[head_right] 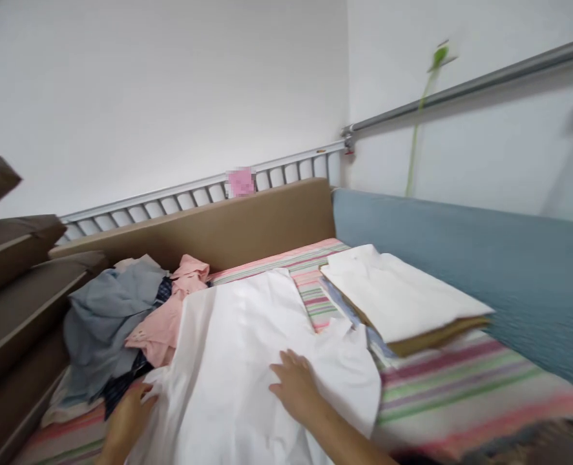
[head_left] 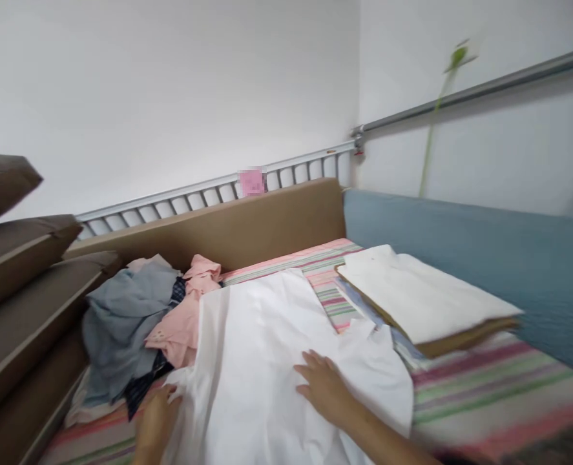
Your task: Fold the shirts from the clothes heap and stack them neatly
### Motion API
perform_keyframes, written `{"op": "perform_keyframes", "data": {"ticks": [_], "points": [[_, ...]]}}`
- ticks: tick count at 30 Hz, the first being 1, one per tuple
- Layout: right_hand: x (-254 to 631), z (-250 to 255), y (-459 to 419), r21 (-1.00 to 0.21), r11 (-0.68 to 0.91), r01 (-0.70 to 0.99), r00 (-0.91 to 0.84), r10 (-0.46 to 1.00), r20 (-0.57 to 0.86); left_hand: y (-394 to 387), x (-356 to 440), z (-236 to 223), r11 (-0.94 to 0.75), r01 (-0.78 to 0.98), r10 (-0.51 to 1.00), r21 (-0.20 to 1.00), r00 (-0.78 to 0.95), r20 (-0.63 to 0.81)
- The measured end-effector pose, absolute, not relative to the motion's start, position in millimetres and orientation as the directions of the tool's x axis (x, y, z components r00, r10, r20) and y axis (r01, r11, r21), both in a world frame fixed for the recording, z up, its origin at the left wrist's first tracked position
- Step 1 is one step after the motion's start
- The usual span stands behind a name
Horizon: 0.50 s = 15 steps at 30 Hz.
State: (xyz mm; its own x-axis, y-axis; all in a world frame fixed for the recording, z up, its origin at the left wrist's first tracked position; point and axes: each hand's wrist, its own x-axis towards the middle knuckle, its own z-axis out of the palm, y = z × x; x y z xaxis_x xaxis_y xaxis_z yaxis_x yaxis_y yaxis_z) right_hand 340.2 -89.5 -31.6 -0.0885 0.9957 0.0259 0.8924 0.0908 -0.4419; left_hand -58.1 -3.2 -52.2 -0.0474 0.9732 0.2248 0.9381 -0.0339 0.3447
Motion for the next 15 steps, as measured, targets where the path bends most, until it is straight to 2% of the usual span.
{"op": "perform_keyframes", "data": {"ticks": [3,6,8,10,12,13,15], "points": [[348,-44,-77,-0.393,0.04,0.919,-0.044,0.999,0.001,2,-52,-27,-0.109,0.917,0.988,0.385,0.058,0.142],[352,-53,-64,-0.381,0.041,0.924,-0.04,0.999,0.01,24,-44,-5,-0.142,0.934,0.978,0.328,0.082,0.19],[352,-61,-58,-0.382,0.058,0.923,-0.047,0.998,0.036,48,-34,3,-0.134,0.965,0.96,0.227,0.07,0.271],[351,-70,-53,-0.385,0.074,0.92,-0.051,0.996,0.071,75,-20,4,-0.135,0.99,0.94,0.044,0.114,0.323],[351,-80,-49,-0.395,0.085,0.915,-0.054,0.994,0.09,102,-3,0,-0.134,0.981,0.937,-0.139,0.171,0.305],[352,-84,-47,-0.399,0.091,0.912,-0.057,0.994,0.097,114,5,-5,-0.138,0.971,0.941,-0.193,0.189,0.279],[355,-90,-43,-0.405,0.106,0.908,-0.069,0.992,0.103,135,18,-13,-0.156,0.966,0.948,-0.208,0.205,0.242]]}}
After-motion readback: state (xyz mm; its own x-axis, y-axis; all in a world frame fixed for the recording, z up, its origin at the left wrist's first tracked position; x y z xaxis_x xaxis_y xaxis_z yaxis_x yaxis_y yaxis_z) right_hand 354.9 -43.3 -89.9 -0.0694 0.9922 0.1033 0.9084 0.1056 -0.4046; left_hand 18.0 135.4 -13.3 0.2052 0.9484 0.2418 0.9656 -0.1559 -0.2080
